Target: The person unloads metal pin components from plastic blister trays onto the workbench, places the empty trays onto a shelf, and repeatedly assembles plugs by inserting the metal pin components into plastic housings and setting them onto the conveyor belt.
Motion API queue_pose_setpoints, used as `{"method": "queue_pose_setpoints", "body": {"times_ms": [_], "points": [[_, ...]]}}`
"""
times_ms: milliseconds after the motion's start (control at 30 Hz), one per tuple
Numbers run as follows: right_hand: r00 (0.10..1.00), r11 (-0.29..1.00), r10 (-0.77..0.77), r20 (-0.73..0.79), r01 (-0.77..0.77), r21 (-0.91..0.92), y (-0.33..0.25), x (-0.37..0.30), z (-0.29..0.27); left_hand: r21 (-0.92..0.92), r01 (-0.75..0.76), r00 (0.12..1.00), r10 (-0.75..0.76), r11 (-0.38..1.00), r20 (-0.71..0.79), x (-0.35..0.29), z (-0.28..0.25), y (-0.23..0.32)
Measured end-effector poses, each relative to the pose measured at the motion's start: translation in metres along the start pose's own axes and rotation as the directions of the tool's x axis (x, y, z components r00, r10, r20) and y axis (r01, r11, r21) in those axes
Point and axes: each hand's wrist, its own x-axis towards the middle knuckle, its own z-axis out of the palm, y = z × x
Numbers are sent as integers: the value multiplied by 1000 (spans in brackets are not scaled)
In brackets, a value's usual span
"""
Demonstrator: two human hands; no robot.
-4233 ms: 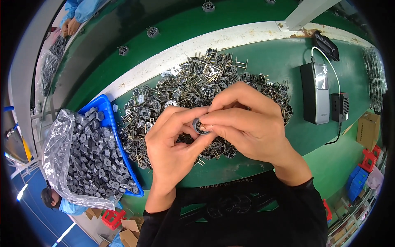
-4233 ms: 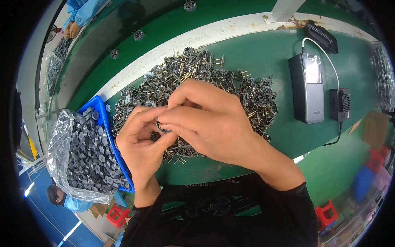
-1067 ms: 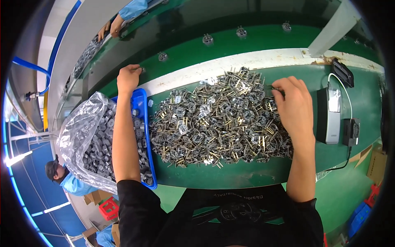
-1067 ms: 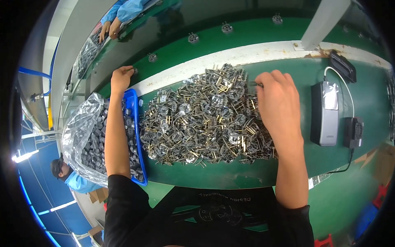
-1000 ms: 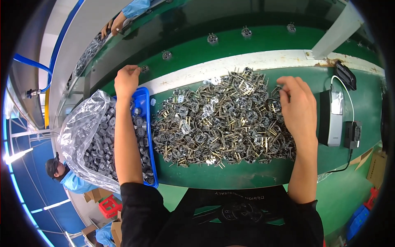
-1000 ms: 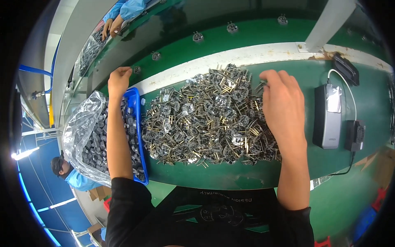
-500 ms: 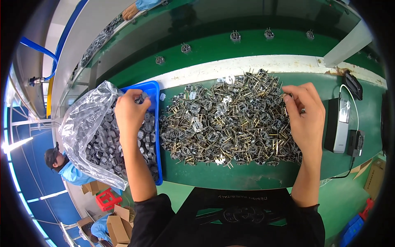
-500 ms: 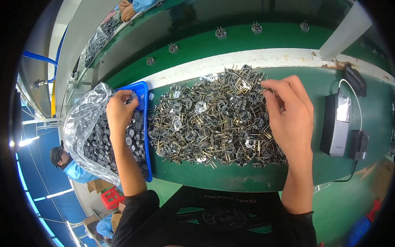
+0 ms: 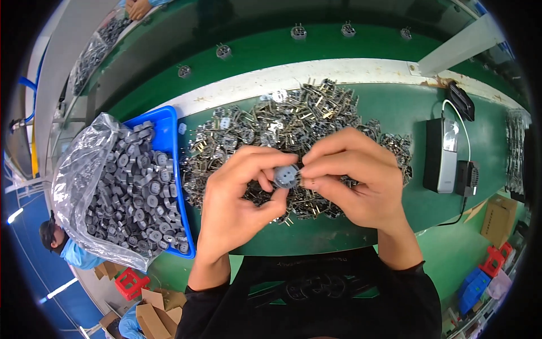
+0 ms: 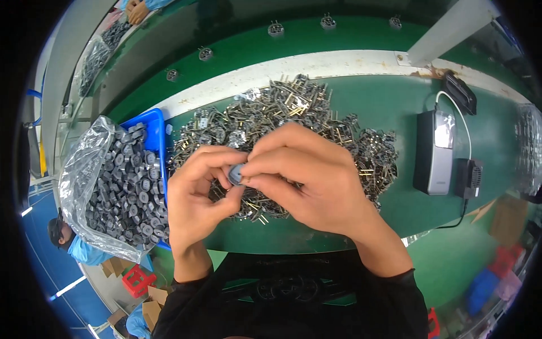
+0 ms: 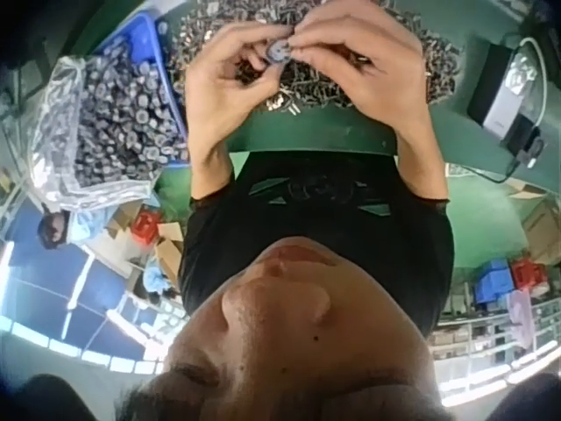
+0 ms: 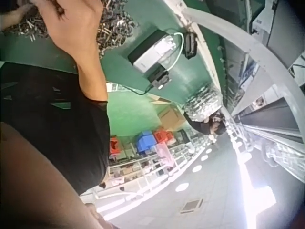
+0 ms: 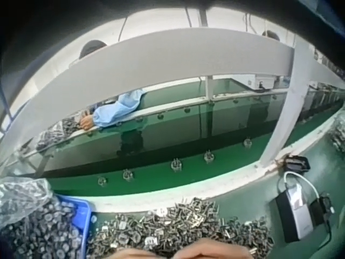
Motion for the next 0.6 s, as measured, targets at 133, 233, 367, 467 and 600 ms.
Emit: {"method": "queue_pose_setpoints", "body": {"times_ms": [133,233,367,467,600], "points": [[999,998,16,47,-14,-61,2,-3,-4,-57,72,989,-64,996,136,-1,7,1],[998,997,26,65,-21,-74,0,-4,-6,-129,129,970,-99,983,222,0,9,2],[997,997,29,72,-24,-67,-3,-3,-4,-170,77,982,-45,982,183,-2,10,-5],[998,994,19,53,-13,-105,-1,-4,0,-204,77,981,-38,976,192,0,8,-4],[997,957,-64,44,74,-282,2,-9,3,-240,140,969,-84,961,231,6,2,-5]]}}
